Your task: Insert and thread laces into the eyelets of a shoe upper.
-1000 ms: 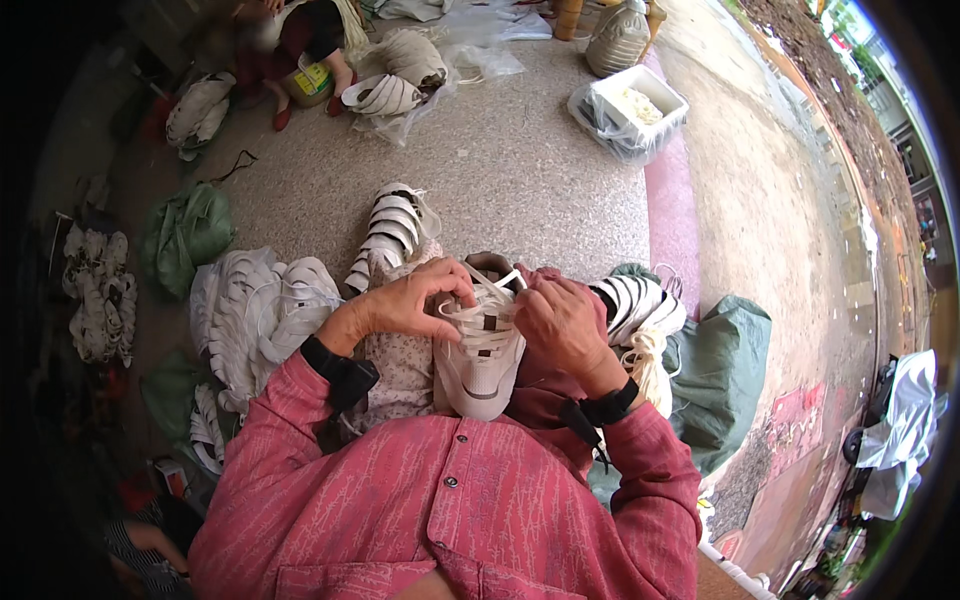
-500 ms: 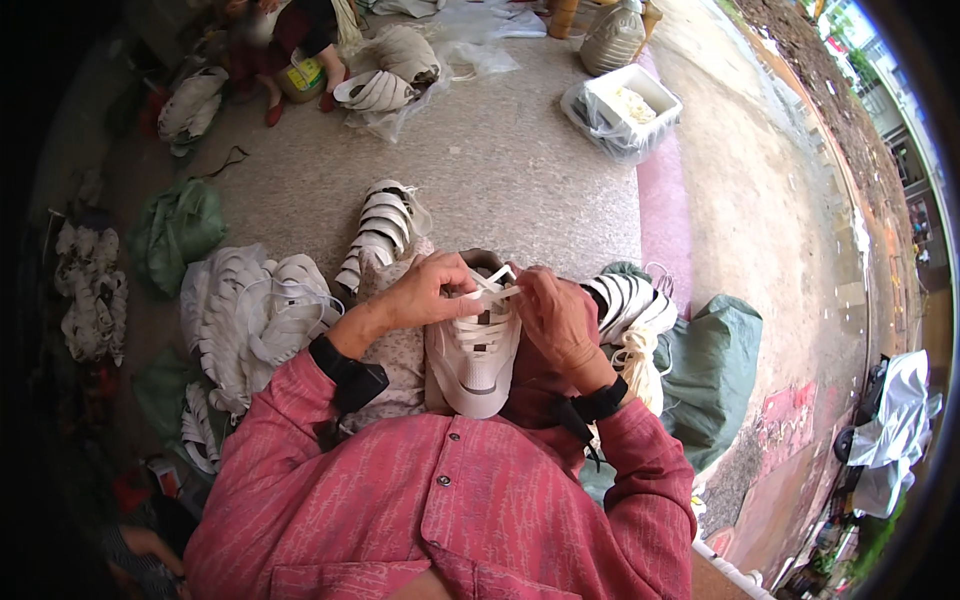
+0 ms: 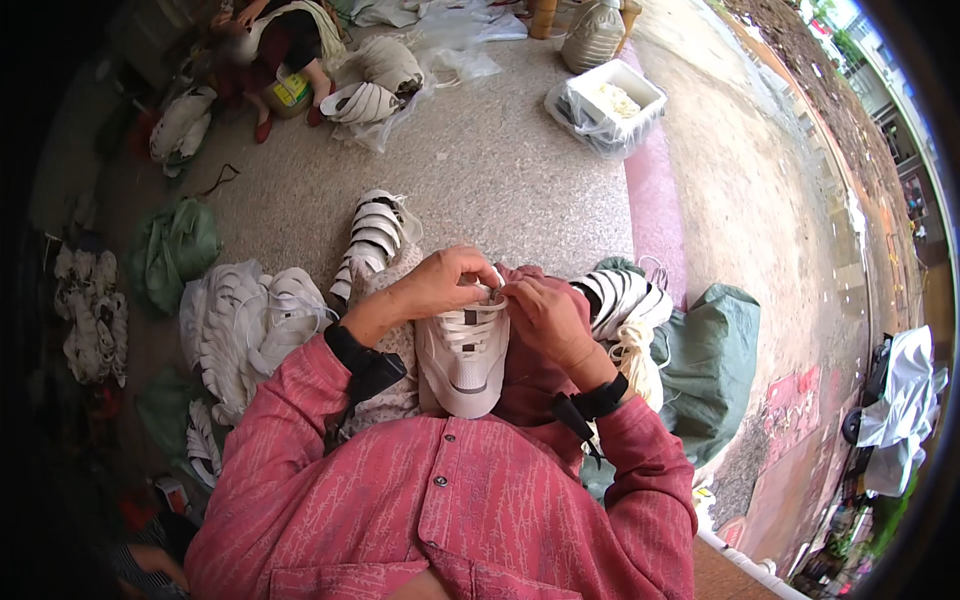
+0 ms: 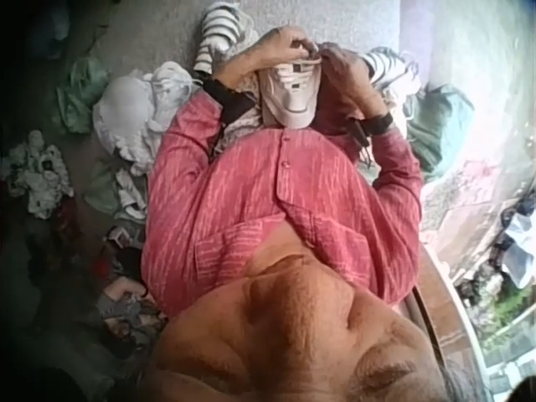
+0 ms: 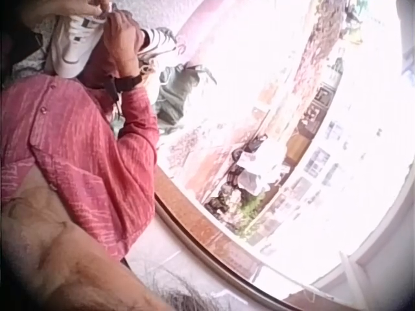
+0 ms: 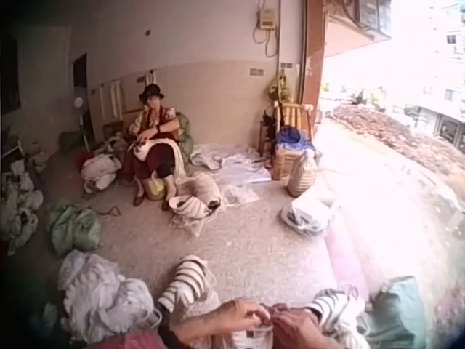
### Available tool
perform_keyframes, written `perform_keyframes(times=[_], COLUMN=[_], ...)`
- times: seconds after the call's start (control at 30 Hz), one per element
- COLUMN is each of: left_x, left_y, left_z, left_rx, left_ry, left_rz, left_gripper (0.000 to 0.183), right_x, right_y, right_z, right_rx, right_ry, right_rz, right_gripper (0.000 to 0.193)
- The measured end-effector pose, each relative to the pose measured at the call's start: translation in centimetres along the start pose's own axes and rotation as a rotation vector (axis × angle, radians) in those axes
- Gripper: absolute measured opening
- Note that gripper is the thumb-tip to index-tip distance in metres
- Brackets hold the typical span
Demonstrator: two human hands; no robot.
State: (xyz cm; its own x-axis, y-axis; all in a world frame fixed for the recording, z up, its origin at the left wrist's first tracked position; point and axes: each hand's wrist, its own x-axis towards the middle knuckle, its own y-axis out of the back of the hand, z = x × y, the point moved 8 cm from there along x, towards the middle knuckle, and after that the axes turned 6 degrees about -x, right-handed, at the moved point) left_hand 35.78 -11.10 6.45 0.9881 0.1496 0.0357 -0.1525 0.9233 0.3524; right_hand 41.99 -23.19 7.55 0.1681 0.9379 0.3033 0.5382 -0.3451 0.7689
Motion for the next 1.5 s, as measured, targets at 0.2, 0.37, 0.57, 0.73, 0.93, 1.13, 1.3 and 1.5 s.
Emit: perform_keyframes(times=[0.2,0.37,0.57,0.73,0.93,1.13,1.3,1.5], left_x=[0.1,0.1,0.4,0.6,0.2,-2.3,-5.7,-5.6], left_y=[-0.3,-1.0,-1.4,-1.4,-0.9,4.5,4.1,3.9], left_z=[-1.1,-1.6,-2.2,-2.7,-4.4,-0.7,1.9,2.7], left_rx=[0.060,0.148,0.185,0.169,-0.446,-0.219,0.355,0.265], left_ry=[-0.069,-0.066,-0.026,-0.027,0.367,0.131,-0.117,-0.221], left_rz=[-0.009,-0.038,-0.041,-0.062,-0.141,0.055,-0.015,0.132], left_gripper=[0.015,0.014,0.018,0.018,0.034,0.039,0.039,0.019], right_x=[0.1,0.2,-0.6,-1.2,-1.3,-0.8,0.1,0.2], right_y=[-0.5,-1.2,-1.4,-0.6,-0.8,0.0,0.4,0.3], right_z=[-0.2,-0.1,0.4,0.5,0.6,-0.5,-0.2,0.0], right_rx=[-0.077,-0.078,-0.114,-0.107,-0.011,0.116,0.255,0.342], right_ry=[0.012,-0.057,-0.183,-0.183,-0.268,-0.276,-0.201,-0.128], right_rz=[0.010,-0.003,0.101,0.209,0.082,0.069,0.100,0.069], right_gripper=[0.026,0.025,0.018,0.015,0.016,0.041,0.029,0.015])
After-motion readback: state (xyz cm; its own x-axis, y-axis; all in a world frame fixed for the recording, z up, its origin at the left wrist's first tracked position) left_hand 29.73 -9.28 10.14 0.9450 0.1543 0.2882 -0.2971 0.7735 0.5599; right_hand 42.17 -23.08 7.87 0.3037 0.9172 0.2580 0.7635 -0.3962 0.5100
